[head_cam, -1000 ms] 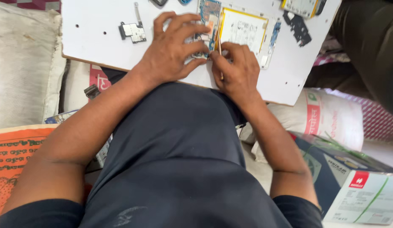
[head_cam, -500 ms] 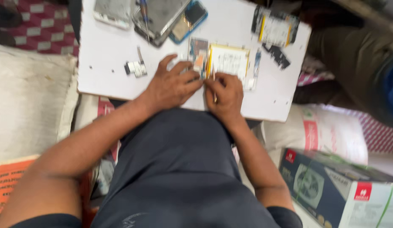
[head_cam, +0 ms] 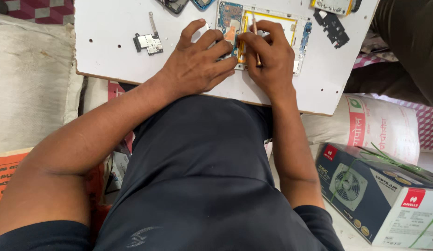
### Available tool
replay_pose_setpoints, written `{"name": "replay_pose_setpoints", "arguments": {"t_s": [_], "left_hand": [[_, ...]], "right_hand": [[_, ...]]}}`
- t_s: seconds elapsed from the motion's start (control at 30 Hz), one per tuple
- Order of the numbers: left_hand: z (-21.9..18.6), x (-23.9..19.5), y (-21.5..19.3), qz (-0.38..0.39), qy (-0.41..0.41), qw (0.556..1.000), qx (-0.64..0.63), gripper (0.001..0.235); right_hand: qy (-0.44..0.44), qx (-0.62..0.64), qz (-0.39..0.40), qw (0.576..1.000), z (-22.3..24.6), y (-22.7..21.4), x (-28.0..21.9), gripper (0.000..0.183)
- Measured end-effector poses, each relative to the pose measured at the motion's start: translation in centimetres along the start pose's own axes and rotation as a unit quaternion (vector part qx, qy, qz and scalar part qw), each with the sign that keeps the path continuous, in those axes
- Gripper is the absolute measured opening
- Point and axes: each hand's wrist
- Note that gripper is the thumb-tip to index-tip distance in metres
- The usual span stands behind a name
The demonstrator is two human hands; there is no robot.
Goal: The person uses a small screwdriver to work on a disassembled mobile phone motherboard placed on a white board on their lap. They repeatedly probe and adjust small components and connectors on the circuit board while other phone parts lie nearby.
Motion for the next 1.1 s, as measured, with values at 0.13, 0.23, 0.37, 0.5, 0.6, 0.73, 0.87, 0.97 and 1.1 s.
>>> {"name": "replay_pose_setpoints", "arguments": {"t_s": [0.13,0.23,0.37,0.5,0.6,0.73,0.87,0.97,1.1], "left_hand": [[0.2,-0.2,0.2,0.001,0.003,1.0,-0.007,0.016],[0.3,-0.4,0.2,0.001,0.004,1.0,-0.001,0.016],[0.4,-0.5,0.2,0.002,0.007,1.0,-0.003,0.017],[0.5,-0.5,0.3,0.001,0.01,1.0,-0.005,0.019],[0.5,-0.6,0.5,0.002,0.012,1.0,-0.006,0.019],[0.6,-0.7,0.6,0.006,0.009,1.0,-0.02,0.019],[0.6,-0.7,0.6,0.009,0.011,1.0,-0.014,0.021],[0.6,-0.7,0.7,0.015,0.012,1.0,-0.018,0.022],[0.7,-0.9,0.8,0.02,0.012,1.0,-0.019,0.023]], "right_hand": [[-0.034,-0.027,0.014,0.999,-0.7,0.1,0.4,0.032],[-0.051,-0.039,0.031,0.997,-0.9,0.1,0.3,0.033],[-0.1,-0.042,0.082,0.991,-2.4,-0.6,0.5,0.036],[-0.162,-0.023,0.123,0.979,-4.2,-1.0,0.9,0.033],[-0.159,0.005,0.112,0.981,-5.0,-0.9,1.0,0.035],[-0.16,0.02,0.109,0.981,-5.1,-0.8,1.0,0.036],[-0.175,0.01,0.124,0.977,-4.9,-1.0,1.2,0.036],[-0.178,0.014,0.135,0.975,-4.8,-1.2,1.4,0.035],[-0.191,0.015,0.149,0.97,-5.0,-1.5,1.7,0.034]]}}
Point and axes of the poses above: each hand's wrist, its own x-axis towards the middle knuckle, its own y-axis out of the palm, z = x × y, and after that the axes turned 9 degrees about -y, right-handed
